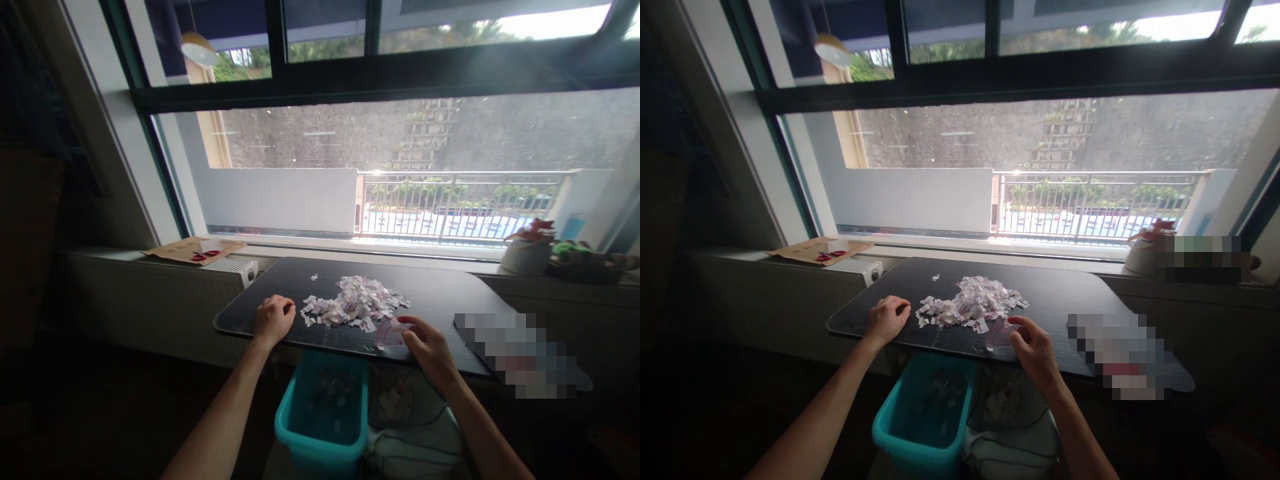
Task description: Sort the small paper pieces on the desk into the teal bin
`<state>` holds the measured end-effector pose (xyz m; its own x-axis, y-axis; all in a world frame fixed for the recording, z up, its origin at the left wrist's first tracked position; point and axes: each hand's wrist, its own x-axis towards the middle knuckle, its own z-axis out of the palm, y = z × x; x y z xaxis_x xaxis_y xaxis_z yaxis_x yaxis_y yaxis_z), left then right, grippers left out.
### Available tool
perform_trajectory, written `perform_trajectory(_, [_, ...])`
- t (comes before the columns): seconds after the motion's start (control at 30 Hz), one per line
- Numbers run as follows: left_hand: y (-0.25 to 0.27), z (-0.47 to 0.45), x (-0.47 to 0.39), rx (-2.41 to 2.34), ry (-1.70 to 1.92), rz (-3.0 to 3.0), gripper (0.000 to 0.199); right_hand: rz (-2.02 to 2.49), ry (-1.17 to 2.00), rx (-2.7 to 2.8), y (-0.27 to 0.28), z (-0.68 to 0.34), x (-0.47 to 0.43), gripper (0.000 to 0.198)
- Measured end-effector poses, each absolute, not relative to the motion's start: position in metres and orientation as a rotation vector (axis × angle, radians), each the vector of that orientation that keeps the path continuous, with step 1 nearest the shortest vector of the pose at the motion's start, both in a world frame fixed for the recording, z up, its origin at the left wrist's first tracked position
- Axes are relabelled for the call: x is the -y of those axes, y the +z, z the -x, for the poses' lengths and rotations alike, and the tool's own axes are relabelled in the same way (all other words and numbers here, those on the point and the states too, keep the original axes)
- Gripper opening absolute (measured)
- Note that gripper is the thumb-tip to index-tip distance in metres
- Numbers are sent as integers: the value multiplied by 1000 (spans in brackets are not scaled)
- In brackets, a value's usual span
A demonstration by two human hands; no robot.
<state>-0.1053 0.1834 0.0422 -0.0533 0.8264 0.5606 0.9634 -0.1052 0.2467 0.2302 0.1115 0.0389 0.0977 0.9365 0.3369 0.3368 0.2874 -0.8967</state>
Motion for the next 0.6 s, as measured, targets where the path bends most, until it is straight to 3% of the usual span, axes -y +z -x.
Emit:
perform_trajectory(0.4, [41,106,-184,1932,-902,1986,18,1259,742,1375,44,-239,-106,30])
perform_trajectory(0.6, [41,105,-184,1938,-898,1987,18,1254,751,1408,47,-239,-103,39])
